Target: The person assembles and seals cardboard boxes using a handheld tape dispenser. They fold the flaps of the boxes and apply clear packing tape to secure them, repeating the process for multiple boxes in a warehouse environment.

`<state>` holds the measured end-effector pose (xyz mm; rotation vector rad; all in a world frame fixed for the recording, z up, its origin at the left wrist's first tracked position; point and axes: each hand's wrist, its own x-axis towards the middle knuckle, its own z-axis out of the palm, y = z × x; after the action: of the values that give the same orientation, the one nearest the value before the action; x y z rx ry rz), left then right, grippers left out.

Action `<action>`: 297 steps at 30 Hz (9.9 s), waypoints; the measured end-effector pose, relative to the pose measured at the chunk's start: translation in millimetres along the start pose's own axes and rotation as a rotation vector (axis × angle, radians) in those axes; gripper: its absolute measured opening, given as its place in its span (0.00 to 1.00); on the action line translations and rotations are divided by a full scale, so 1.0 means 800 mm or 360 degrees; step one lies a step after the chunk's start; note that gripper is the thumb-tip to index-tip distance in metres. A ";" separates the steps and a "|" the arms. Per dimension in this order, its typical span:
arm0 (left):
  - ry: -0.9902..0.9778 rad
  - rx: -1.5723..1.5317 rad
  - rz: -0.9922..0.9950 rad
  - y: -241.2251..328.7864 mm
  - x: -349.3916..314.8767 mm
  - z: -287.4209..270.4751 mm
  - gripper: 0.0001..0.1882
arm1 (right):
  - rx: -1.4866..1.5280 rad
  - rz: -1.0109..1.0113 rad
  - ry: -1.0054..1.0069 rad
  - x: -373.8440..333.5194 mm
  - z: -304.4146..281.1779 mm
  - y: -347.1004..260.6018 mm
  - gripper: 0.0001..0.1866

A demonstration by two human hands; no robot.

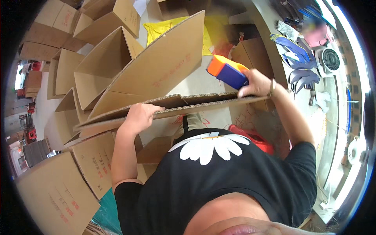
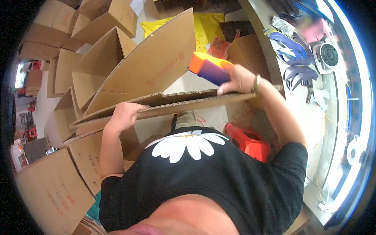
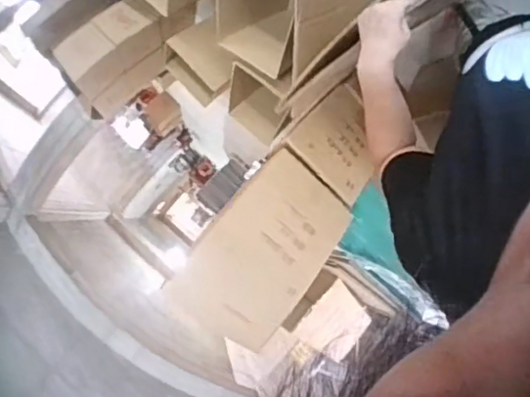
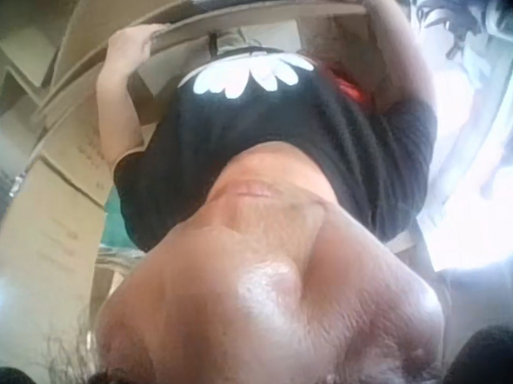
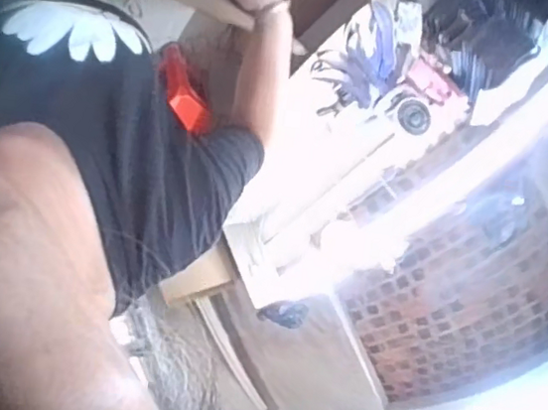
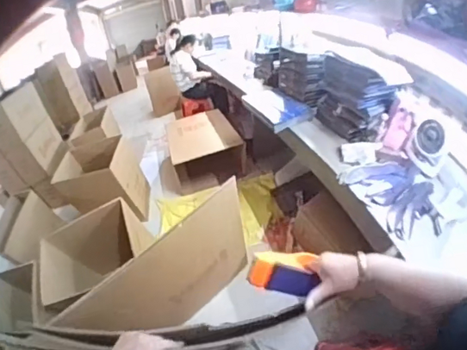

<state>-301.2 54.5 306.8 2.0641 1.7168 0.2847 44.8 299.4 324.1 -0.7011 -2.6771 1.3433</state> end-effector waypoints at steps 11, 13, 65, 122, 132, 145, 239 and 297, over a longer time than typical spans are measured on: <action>-0.0309 0.0093 0.0848 0.212 0.064 0.059 0.17 | -0.0990 0.0776 0.0210 -0.333 0.106 -0.003 0.24; -0.0445 0.0161 0.0982 0.239 0.075 0.067 0.18 | -0.1003 0.1029 0.0432 -0.385 0.135 -0.004 0.25; -0.0151 -0.0672 0.0566 -0.041 0.269 0.036 0.27 | -0.0476 0.2854 0.1937 -0.417 0.334 0.160 0.40; -0.0133 0.0884 -0.0360 0.088 0.368 0.380 0.36 | 0.2011 0.1039 0.1667 -0.252 0.232 0.292 0.18; 0.0380 0.0216 -0.0164 0.000 0.385 0.420 0.38 | 0.1649 0.1200 0.1027 -0.124 0.275 0.267 0.16; 0.0011 -0.0829 -0.0902 -0.133 0.489 0.301 0.22 | 0.1651 0.1270 0.0977 -0.117 0.260 0.249 0.13; -0.0256 -0.1577 -0.0796 -0.212 0.605 0.465 0.09 | 0.1378 0.1510 0.0460 -0.006 0.159 0.322 0.29; 0.0486 0.0714 0.0210 0.079 0.467 0.485 0.38 | 0.1169 0.1462 0.0541 -0.469 0.307 0.264 0.26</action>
<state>-2.6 331.2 -51.5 2.5738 1.9655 0.2867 395.2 65.6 62.3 -1.8810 -1.3899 1.9265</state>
